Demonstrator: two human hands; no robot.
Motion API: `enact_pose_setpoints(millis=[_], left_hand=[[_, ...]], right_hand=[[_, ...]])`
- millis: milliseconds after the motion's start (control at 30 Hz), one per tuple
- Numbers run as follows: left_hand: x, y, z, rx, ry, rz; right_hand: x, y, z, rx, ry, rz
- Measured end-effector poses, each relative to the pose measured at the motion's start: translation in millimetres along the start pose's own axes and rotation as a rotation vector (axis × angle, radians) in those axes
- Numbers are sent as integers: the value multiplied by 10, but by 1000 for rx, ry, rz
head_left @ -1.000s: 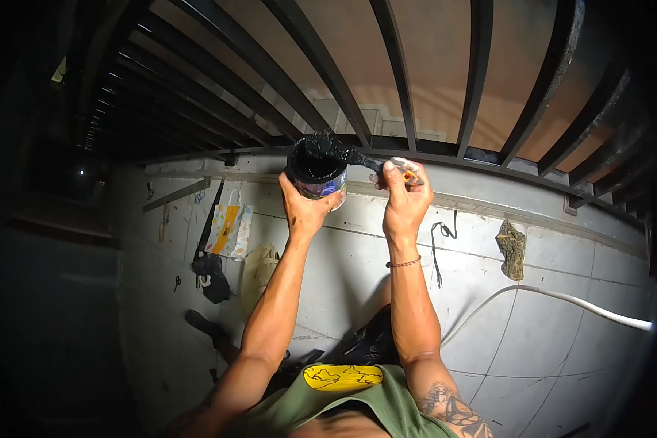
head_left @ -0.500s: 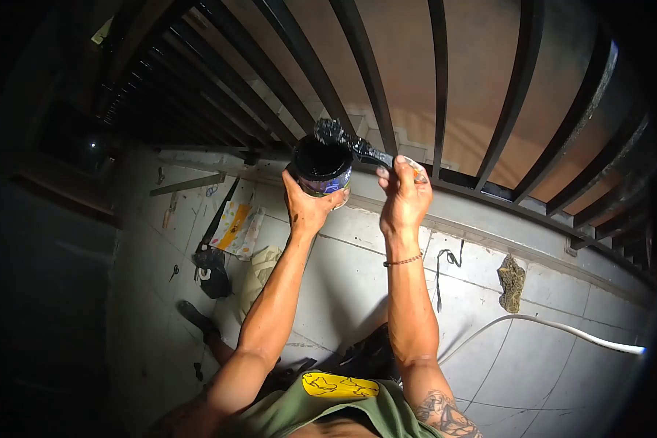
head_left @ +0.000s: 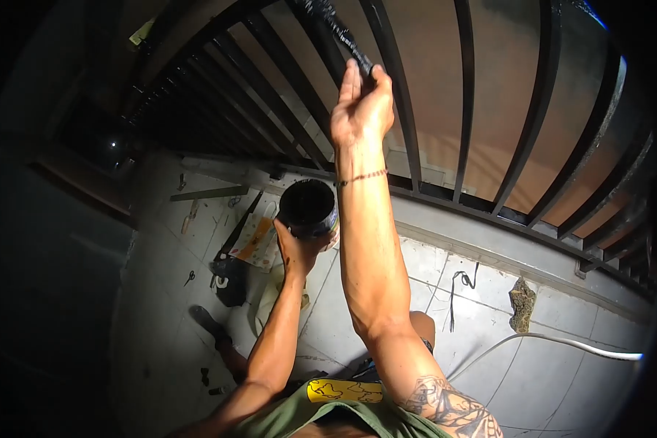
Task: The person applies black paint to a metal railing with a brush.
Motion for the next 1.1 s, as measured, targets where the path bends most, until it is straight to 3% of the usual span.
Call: enact_pose_setpoints(millis=[100, 200, 267, 400, 533, 567, 667, 867, 933, 1033, 1100], left_hand=[[134, -223, 199, -43, -18, 102], [229, -307, 360, -131, 0, 76], [280, -344, 414, -116, -19, 143], [317, -328, 466, -39, -26, 65], [336, -276, 444, -10, -32, 48], [354, -269, 446, -25, -36, 61], [367, -243, 468, -59, -39, 66], [375, -266, 546, -76, -27, 34], [396, -280, 582, -106, -17, 68], [410, -320, 591, -87, -43, 88], [419, -405, 602, -20, -37, 99]], right_hand=[[-119, 70, -90, -47, 6, 17], [-159, 46, 53, 61, 31, 6], [-135, -69, 333, 241, 101, 43], [87, -552, 1084, 523, 282, 168], [420, -902, 1573, 940, 372, 392], [436, -905, 1630, 1182, 376, 435], [386, -783, 1187, 1633, 275, 712], [67, -556, -2, 1215, -44, 646], [-13, -497, -148, 839, -227, 513], [-87, -542, 309, 723, -81, 336], [28, -661, 883, 807, 95, 259]])
Point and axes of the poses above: each hand's wrist, its own x-axis away from the middle knuckle, its own z-axis out of the back of the hand, y = z × x, the point moved 4 cm from there along -x, towards the middle knuckle, and after that the axes turned 15 degrees about -y, right-handed, at the moved point
